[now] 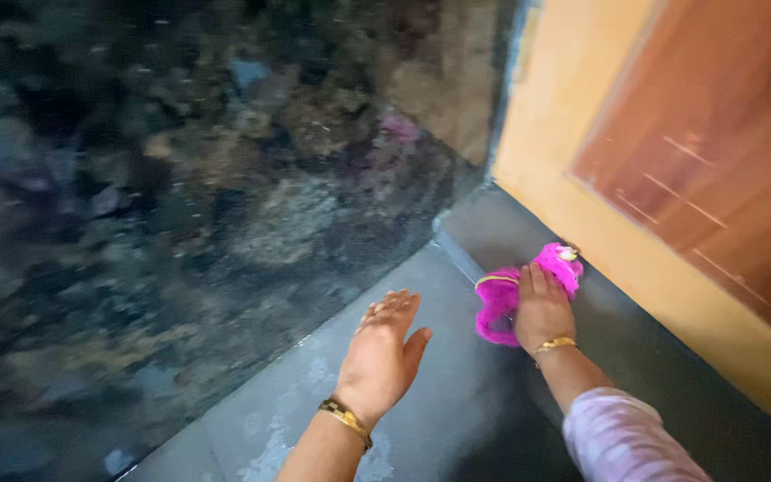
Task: The person wipes down the tiled wall and ledge using a pink cloth, occasionally rinsing it with water from a blue cup filled from a large blue barrel.
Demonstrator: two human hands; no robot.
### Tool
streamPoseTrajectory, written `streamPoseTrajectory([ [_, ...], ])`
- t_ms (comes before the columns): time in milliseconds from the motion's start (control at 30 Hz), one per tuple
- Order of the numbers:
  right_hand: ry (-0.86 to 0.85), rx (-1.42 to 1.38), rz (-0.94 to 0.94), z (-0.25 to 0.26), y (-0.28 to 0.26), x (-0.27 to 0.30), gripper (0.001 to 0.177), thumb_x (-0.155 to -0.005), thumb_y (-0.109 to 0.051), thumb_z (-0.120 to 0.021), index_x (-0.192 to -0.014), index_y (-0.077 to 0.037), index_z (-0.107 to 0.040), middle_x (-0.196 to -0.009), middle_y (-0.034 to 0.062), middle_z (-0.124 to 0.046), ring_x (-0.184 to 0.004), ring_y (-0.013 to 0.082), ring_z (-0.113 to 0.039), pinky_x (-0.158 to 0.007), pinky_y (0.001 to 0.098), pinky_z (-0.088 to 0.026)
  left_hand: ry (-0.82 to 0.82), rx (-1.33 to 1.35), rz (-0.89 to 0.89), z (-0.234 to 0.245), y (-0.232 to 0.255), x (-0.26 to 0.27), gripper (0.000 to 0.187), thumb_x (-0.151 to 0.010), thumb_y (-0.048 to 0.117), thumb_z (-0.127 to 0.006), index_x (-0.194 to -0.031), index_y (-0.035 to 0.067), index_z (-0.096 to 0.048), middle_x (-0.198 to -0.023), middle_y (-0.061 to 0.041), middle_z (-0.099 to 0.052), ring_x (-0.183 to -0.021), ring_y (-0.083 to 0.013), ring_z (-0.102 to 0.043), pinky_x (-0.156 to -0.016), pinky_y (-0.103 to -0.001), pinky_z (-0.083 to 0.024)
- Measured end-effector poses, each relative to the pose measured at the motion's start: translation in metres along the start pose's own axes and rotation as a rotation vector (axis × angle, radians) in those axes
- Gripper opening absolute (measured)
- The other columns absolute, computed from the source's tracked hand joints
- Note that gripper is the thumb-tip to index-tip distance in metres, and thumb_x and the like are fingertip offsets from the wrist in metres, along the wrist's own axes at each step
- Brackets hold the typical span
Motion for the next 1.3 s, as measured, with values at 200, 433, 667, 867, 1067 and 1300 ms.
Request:
streamPoseTrajectory([
  [200,-0.392,-0.020,0.011,-0.024,-0.087,-0.054,0.029,-0.096,-0.016,-0.056,-0.119,-0.015,-0.072,-0.119,0.0168,-0.075,-0.111,0.0369,-0.073,-0.095,0.0484,-0.058,0.035,-0.018,0.097,0.037,-0.024,0.029,0.051,-0.093,0.022,-0.066,-0.136,-0.002,-0.056,-0.145,-0.023,-0.054,-0.140,-0.0357,-0.046,-0.117,-0.047,-0.031],
  [433,-0.262,-0.543,0.074,0.178,-0.286,-0.023,0.051,-0.084,-0.032,-0.074,-0.127,-0.013,-0.055,-0.108,0.0222,-0.073,-0.104,0.0418,-0.070,-0.086,0.0506,-0.054,0.229,0.246,0.263,0.148,-0.041,0.082,0.080,-0.084,0.023,-0.077,-0.154,0.017,-0.039,-0.163,-0.026,-0.018,-0.139,-0.0425,-0.042,-0.107,-0.044,-0.044],
  [667,-0.012,-1.096,0.739,0.379,-0.474,0.046,0.074,-0.082,-0.022,-0.080,-0.143,-0.005,-0.043,-0.134,0.0148,-0.061,-0.121,0.0308,-0.065,-0.100,0.0414,-0.052,0.837,0.054,0.198,0.322,-0.084,0.194,0.085,-0.090,0.020,-0.082,-0.160,0.016,-0.035,-0.166,-0.022,-0.029,-0.146,-0.0434,-0.047,-0.111,-0.041,-0.049],
  [867,0.494,-0.783,1.273,0.495,-0.636,0.140,0.054,-0.094,-0.013,-0.077,-0.145,-0.009,-0.059,-0.156,0.0187,-0.049,-0.145,0.0394,-0.050,-0.121,0.0475,-0.042,1.212,-0.359,0.090,0.460,-0.088,0.293,0.089,-0.095,0.012,-0.072,-0.165,0.008,-0.017,-0.171,-0.029,-0.006,-0.161,-0.0432,-0.016,-0.131,-0.055,-0.023],
  [1067,0.803,-0.400,1.355,0.500,-0.764,0.164,0.060,-0.104,-0.024,-0.073,-0.160,-0.010,-0.055,-0.170,0.0169,-0.037,-0.157,0.0362,-0.033,-0.129,0.0534,-0.027,1.037,-0.955,0.358,0.546,-0.139,0.323,0.066,-0.109,0.018,-0.055,-0.167,0.006,-0.026,-0.174,-0.016,-0.016,-0.165,-0.0301,-0.016,-0.137,-0.054,-0.007],
  [1300,0.879,-0.023,1.348,0.387,-0.822,0.200,0.063,-0.098,-0.033,-0.059,-0.159,-0.017,-0.051,-0.167,0.0097,-0.040,-0.149,0.0277,-0.037,-0.115,0.0475,-0.030,0.973,-0.887,0.318,0.499,-0.212,0.389,0.065,-0.107,0.029,-0.054,-0.158,-0.005,-0.034,-0.167,-0.024,-0.029,-0.159,-0.0363,-0.024,-0.132,-0.056,-0.015],
])
Point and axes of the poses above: each hand's wrist, its own x-axis away from the middle knuckle, its own z-axis out of the back of the hand, y = z × x, the point moved 10 cm from there along -x, towards the middle knuckle
